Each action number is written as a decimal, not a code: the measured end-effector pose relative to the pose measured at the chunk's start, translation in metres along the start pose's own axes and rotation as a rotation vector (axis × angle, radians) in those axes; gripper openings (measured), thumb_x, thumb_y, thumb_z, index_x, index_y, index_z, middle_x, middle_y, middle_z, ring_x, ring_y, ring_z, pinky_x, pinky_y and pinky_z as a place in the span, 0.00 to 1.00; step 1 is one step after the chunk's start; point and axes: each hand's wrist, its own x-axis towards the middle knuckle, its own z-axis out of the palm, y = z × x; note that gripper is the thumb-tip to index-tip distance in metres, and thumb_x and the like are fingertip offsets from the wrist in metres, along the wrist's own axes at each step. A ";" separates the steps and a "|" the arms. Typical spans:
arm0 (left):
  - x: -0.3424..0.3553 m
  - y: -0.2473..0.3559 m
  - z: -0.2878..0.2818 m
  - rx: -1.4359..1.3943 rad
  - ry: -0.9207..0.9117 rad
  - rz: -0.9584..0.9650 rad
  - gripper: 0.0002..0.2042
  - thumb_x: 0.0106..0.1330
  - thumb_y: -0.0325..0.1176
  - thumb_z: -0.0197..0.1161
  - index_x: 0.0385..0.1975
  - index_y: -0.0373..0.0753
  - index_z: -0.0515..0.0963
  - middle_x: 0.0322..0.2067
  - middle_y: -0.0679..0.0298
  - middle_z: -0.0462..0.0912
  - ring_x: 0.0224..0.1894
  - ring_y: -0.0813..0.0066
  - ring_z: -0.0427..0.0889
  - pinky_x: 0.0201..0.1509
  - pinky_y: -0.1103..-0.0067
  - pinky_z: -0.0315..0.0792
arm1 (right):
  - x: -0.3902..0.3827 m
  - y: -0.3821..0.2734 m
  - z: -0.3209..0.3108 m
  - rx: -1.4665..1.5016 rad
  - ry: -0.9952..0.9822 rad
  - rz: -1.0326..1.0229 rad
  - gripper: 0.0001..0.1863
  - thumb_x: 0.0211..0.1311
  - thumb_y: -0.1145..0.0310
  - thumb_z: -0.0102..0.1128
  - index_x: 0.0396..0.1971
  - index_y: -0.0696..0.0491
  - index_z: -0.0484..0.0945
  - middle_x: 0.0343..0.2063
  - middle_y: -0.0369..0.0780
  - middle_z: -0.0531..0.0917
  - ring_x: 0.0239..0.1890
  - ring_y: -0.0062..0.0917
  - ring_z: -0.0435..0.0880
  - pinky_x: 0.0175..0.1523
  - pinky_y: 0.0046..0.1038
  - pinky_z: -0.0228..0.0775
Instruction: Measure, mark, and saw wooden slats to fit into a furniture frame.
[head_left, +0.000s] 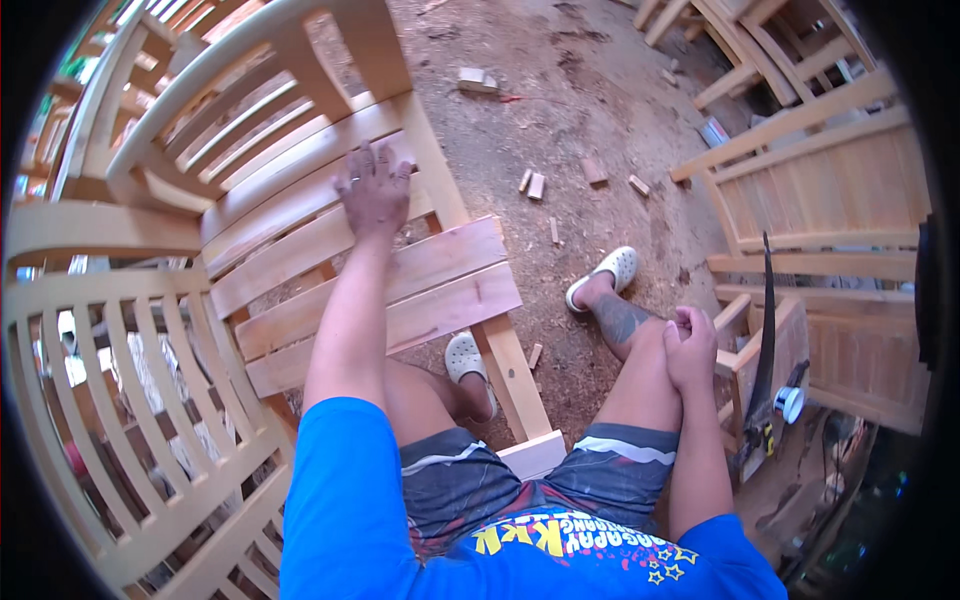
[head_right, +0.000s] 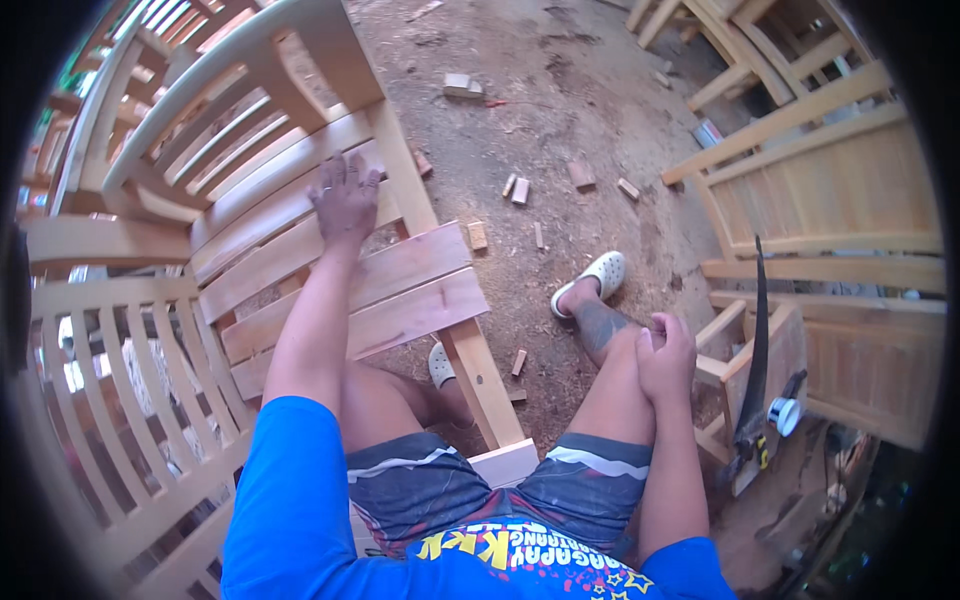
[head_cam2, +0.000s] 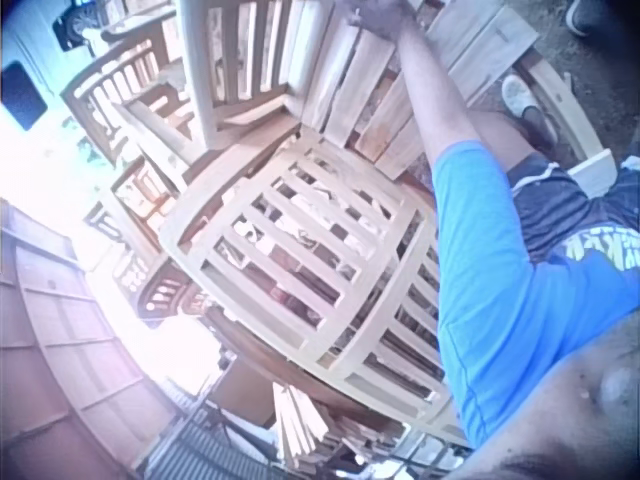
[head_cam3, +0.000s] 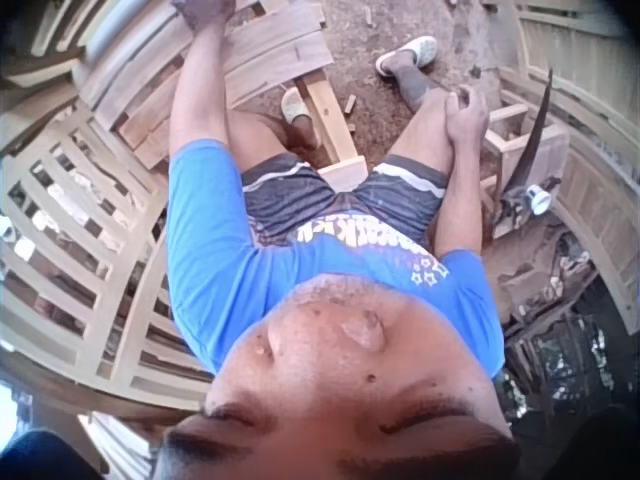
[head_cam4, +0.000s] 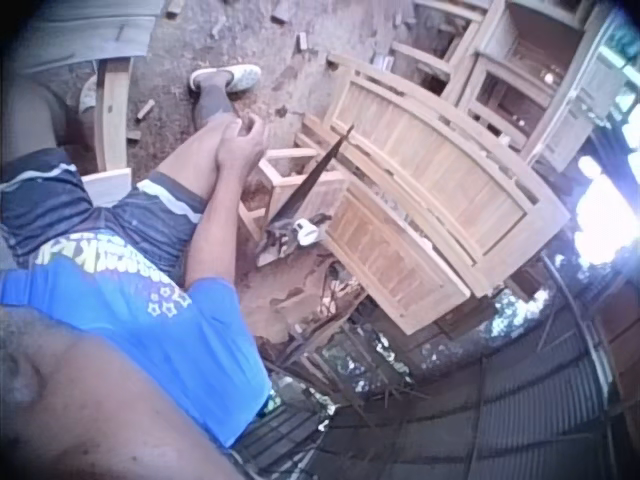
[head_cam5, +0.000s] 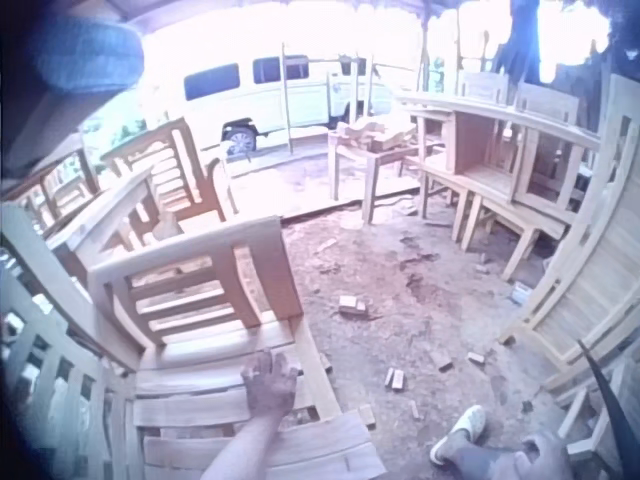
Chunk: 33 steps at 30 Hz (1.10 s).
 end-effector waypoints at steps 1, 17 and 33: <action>-0.002 -0.009 0.003 0.015 0.012 -0.034 0.31 0.80 0.60 0.36 0.79 0.58 0.59 0.81 0.64 0.51 0.83 0.58 0.47 0.79 0.40 0.42 | -0.002 -0.001 0.002 -0.016 0.016 0.000 0.14 0.61 0.70 0.64 0.45 0.58 0.81 0.42 0.49 0.83 0.49 0.45 0.82 0.58 0.41 0.74; -0.059 -0.231 -0.009 0.027 0.082 -0.438 0.38 0.74 0.71 0.39 0.80 0.60 0.55 0.81 0.59 0.49 0.81 0.47 0.50 0.76 0.34 0.44 | -0.010 0.045 0.003 0.011 -0.014 0.046 0.13 0.62 0.73 0.65 0.46 0.59 0.83 0.41 0.45 0.86 0.43 0.33 0.86 0.51 0.34 0.78; -0.129 -0.194 -0.004 -0.161 -0.051 -0.016 0.40 0.71 0.68 0.53 0.79 0.58 0.58 0.81 0.61 0.49 0.83 0.58 0.48 0.78 0.40 0.45 | -0.009 -0.005 0.014 -0.151 0.007 -0.044 0.12 0.59 0.66 0.66 0.40 0.56 0.84 0.38 0.47 0.86 0.47 0.41 0.84 0.55 0.41 0.75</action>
